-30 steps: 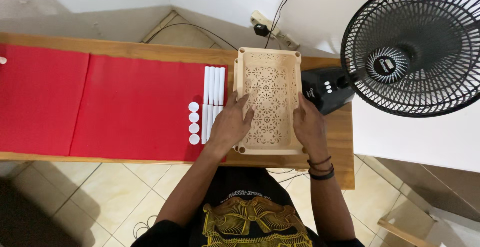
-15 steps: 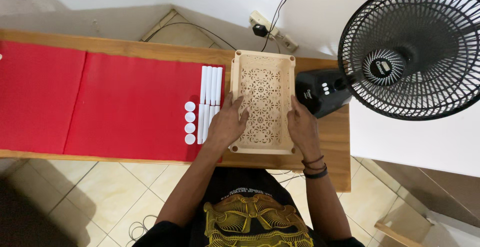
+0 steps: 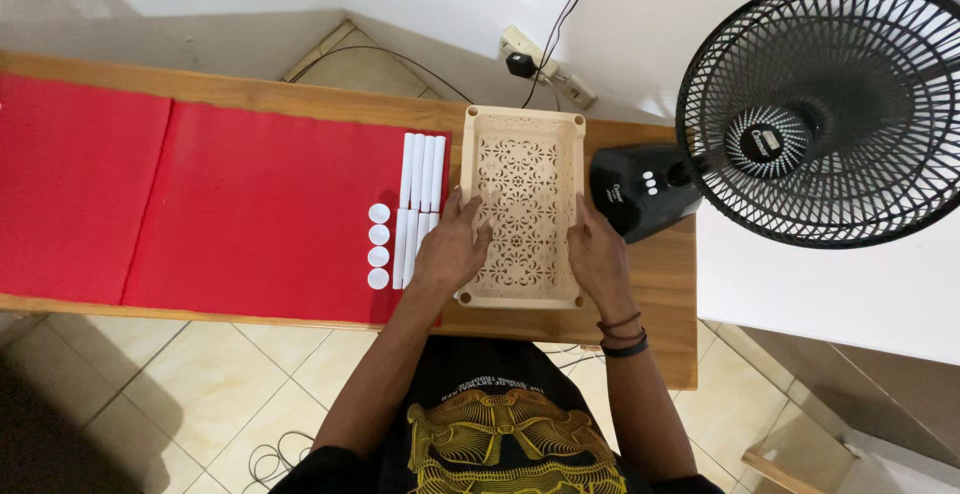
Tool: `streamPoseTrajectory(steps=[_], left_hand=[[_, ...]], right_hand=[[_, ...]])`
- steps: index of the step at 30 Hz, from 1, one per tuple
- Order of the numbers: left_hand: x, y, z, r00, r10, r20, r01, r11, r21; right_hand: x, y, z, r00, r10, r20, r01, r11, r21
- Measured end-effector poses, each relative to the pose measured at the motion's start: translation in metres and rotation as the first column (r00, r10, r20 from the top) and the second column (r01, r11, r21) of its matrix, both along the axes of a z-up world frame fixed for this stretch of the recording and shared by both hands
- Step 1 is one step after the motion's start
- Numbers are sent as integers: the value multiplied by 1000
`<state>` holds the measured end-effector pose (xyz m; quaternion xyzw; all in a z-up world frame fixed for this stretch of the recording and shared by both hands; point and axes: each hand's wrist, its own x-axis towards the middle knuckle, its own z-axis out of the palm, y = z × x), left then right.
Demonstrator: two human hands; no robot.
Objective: The person assembles a beige plastic basket by inserting white plastic legs into the corner holes. They then flip the basket over and attach white circular feet to the bottom corners. The person repeats this process for a second basket.
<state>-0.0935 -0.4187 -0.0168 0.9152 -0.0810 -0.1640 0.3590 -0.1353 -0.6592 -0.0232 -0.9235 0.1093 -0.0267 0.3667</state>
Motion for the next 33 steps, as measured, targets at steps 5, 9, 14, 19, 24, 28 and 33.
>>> streamPoseTrajectory(steps=[5,9,14,19,24,28,33], left_hand=[[5,0,-2,999,-6,35,6,1000,19],[1,2,-3,1000,-5,30,5,1000,20],[-8,3,-9,999,19,40,-14,995,-103],[-8,6,-15,986,40,161,0,971,-240],[-10,13,-13,997,43,57,-29,972,-233],[-8,14,-10,999,35,36,-26,971,-238],[-8,13,-9,999,21,24,-16,981,-192]], right_hand=[[1,-5,-2,998,43,37,-43,999,9],[-1,-7,0,1000,17,-22,-16,996,85],[-3,-7,-1,998,50,31,-53,994,97],[-4,-6,-2,998,67,15,-68,996,59],[-8,-2,-5,999,42,-32,-39,995,90],[-8,-1,-3,997,75,21,-77,990,117],[-9,1,3,997,77,20,-78,991,104]])
